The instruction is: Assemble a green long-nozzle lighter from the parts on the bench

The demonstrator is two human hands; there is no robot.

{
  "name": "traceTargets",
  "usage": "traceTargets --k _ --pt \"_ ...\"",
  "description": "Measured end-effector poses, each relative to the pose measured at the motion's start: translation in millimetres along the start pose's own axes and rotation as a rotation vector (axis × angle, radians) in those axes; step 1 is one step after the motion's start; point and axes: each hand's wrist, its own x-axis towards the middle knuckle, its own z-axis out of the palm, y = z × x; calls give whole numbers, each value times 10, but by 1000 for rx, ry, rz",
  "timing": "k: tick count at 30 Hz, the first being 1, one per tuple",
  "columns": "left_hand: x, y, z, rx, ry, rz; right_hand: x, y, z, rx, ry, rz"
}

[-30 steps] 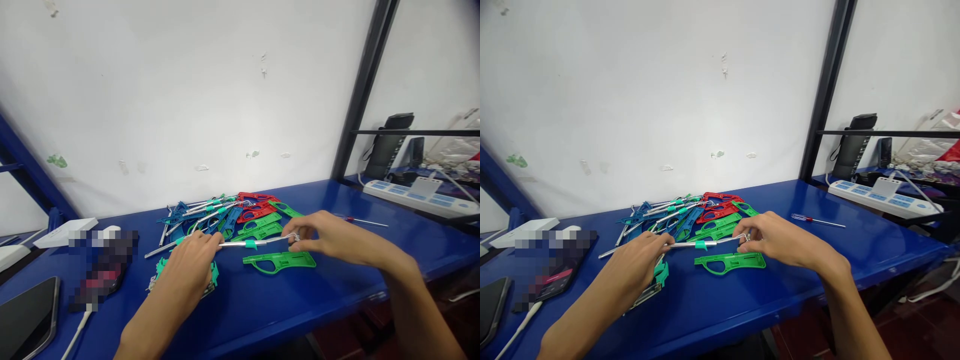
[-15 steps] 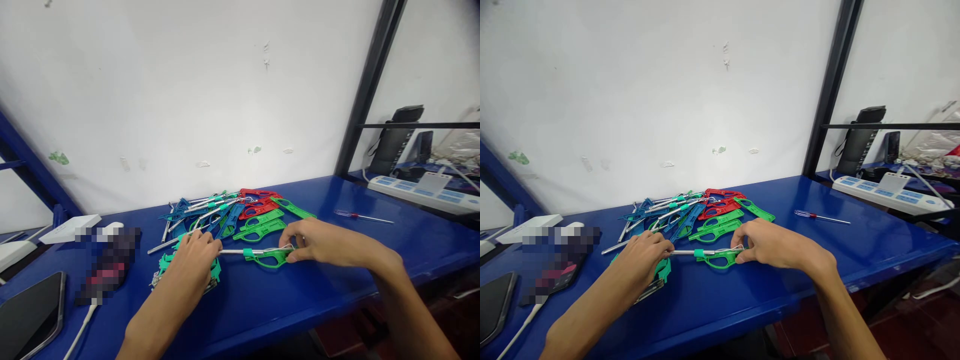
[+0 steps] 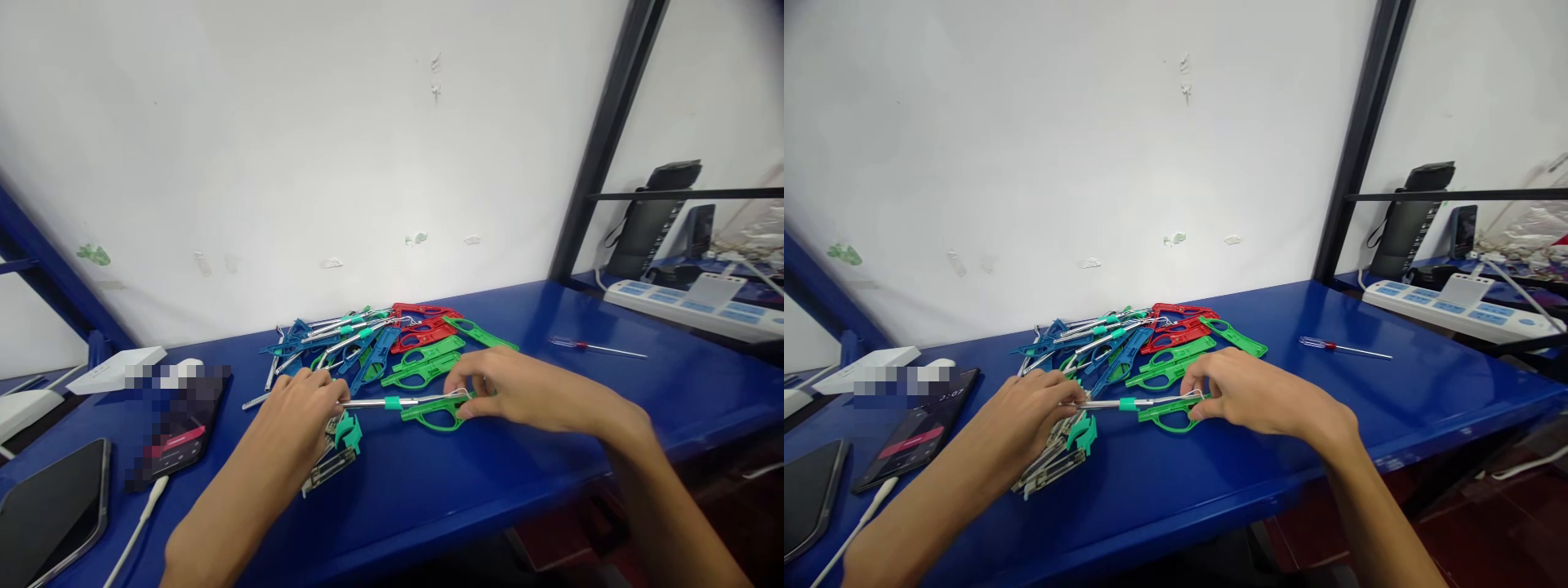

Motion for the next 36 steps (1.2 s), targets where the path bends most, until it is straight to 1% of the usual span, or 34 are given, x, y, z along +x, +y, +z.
traceTargets --k 4,8,11,13,18,21,26,29,32,36 --pt "-82 -96 -44 4 9 -22 5 -96 20 5 -9 -31" --pt "-55 -121 37 -2 38 -11 1 -100 25 5 -35 -34" --pt "-23 -71 123 -14 46 -10 11 -54 25 -3 -41 -26" --pt "-55 -20 143 -22 51 -9 25 -24 26 -3 -50 -20" --pt "-266 79 72 -63 92 47 47 -1 32 7 -79 -4" --pt "-325 101 38 -80 93 57 46 -5 36 0 -69 -2" --pt "-310 97 53 -105 112 52 58 -20 51 -22 -11 -39" --pt "-304 89 71 -112 113 54 95 -67 95 -32 2 -81" --pt "-260 81 88 -90 98 45 168 -139 191 -51 -4 -122" --pt "-117 55 132 -55 48 32 281 -212 351 -82 5 -164"
